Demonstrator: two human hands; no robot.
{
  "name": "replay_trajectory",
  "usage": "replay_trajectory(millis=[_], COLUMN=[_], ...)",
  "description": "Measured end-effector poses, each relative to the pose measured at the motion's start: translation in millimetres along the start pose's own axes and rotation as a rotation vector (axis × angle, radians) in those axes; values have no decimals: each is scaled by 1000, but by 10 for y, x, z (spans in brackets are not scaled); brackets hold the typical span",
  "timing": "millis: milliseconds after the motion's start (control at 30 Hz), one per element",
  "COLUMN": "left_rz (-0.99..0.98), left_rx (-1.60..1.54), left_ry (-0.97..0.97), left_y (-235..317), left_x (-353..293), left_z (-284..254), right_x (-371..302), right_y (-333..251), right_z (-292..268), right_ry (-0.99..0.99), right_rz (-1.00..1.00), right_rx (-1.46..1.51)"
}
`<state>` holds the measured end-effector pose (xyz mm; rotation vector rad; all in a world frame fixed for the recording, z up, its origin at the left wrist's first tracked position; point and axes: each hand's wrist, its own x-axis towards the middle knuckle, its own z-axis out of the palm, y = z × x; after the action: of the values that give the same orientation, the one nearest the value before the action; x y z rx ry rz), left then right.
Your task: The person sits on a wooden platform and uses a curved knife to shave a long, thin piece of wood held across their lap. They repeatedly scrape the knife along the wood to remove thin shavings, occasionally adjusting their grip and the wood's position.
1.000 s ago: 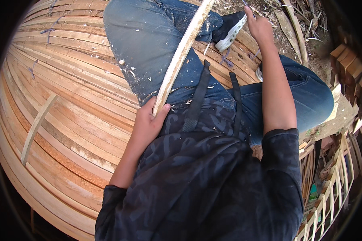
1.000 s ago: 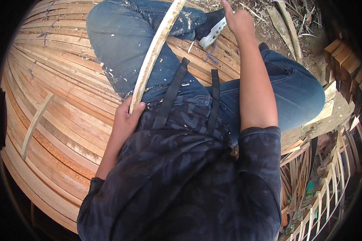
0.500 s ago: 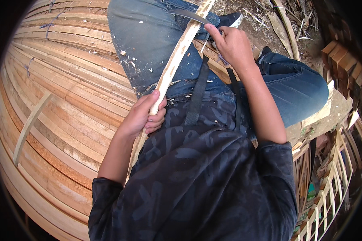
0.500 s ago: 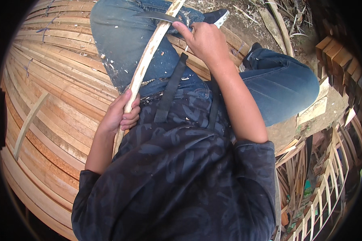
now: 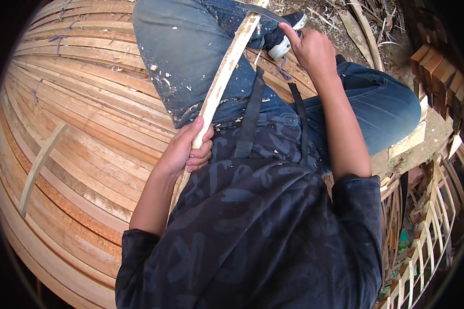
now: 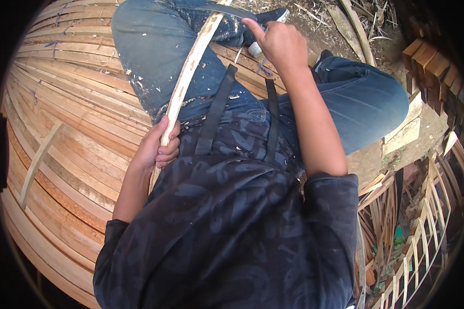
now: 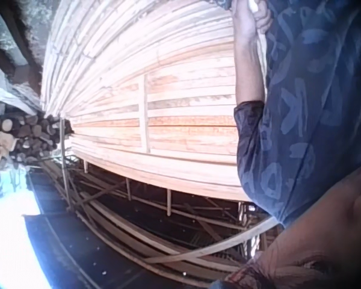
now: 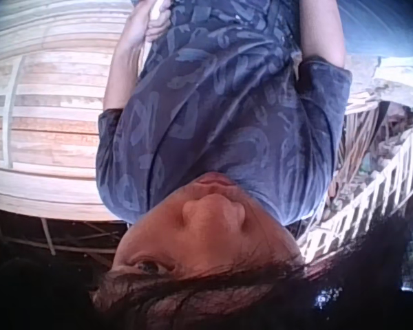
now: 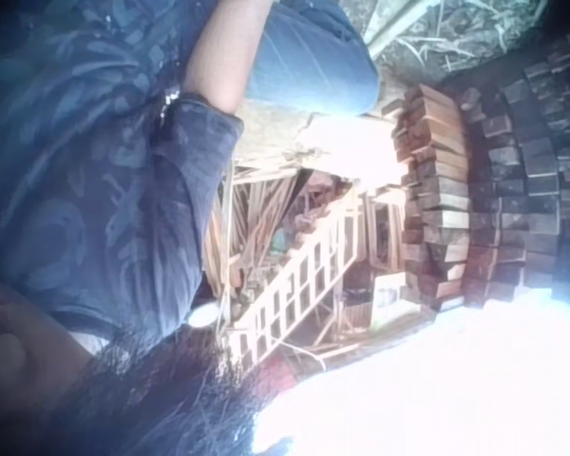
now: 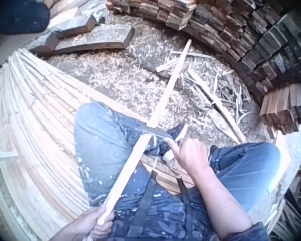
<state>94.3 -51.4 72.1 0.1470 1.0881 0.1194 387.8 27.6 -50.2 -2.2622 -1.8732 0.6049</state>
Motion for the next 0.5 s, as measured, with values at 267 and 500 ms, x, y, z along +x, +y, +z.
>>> replay_trajectory(millis=[267, 500], left_rz=[-41, -59], left_rx=[-110, -175], left_ry=[-64, -99], left_y=[-12, -54], left_x=[32, 49], left_z=[-45, -111], right_x=[-342, -306], right_y=[-292, -160], right_z=[-70, 38], right_ry=[-67, 26], right_rz=[-178, -151], right_rx=[26, -107])
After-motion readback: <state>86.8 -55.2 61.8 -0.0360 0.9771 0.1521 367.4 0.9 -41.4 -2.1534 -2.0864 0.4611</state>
